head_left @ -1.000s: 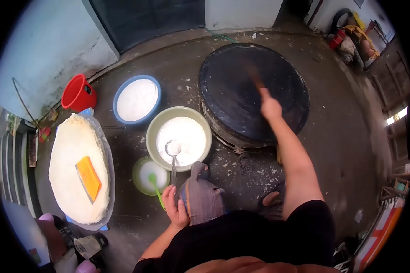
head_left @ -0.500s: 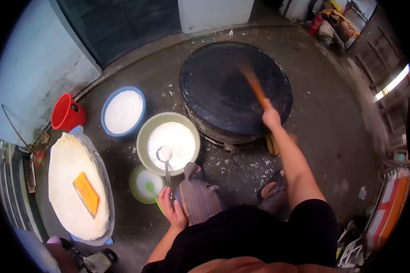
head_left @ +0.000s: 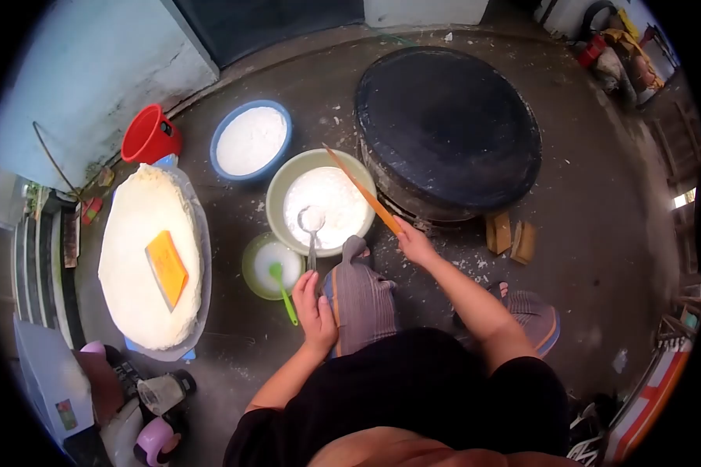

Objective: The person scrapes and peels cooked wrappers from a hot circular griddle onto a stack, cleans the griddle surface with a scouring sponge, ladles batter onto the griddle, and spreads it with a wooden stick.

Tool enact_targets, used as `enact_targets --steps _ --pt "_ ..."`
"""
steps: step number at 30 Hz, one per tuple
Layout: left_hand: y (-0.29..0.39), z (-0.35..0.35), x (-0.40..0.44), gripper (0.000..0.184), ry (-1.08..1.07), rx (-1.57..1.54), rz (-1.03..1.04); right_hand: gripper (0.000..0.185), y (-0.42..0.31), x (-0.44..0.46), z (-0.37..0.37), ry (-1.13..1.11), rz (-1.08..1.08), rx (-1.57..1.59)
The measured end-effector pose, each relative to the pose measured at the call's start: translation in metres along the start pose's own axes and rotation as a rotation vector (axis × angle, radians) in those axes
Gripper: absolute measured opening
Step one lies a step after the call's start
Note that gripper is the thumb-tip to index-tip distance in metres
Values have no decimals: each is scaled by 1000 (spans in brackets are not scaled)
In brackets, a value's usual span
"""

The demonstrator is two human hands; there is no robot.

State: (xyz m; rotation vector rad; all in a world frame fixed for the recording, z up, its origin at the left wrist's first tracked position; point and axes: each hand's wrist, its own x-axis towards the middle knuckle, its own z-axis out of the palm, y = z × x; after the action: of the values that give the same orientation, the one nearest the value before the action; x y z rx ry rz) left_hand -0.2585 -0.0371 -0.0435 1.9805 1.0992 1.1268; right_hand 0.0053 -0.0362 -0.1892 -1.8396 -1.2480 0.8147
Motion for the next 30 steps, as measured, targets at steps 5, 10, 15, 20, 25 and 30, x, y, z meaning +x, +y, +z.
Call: enact_targets --steps 5,10,15,20,25,30 --pt "0 -4 -2 38 1 44 0 59 0 -3 46 -236 464 447" --pt "-1 -9 -5 38 -1 114 -85 47 61 -29 48 -405 378 -11" --pt "28 -20 2 42 -57 101 -80 27 98 -67 -14 -330 593 -365" --pt "37 2 13 46 -182 312 90 32 111 -65 -22 -266 796 -264" --pt "40 13 14 46 -197 354 65 35 116 -44 -2 -216 793 -417" --pt "49 23 19 48 -164 423 17 31 138 -49 -30 -269 411 -747"
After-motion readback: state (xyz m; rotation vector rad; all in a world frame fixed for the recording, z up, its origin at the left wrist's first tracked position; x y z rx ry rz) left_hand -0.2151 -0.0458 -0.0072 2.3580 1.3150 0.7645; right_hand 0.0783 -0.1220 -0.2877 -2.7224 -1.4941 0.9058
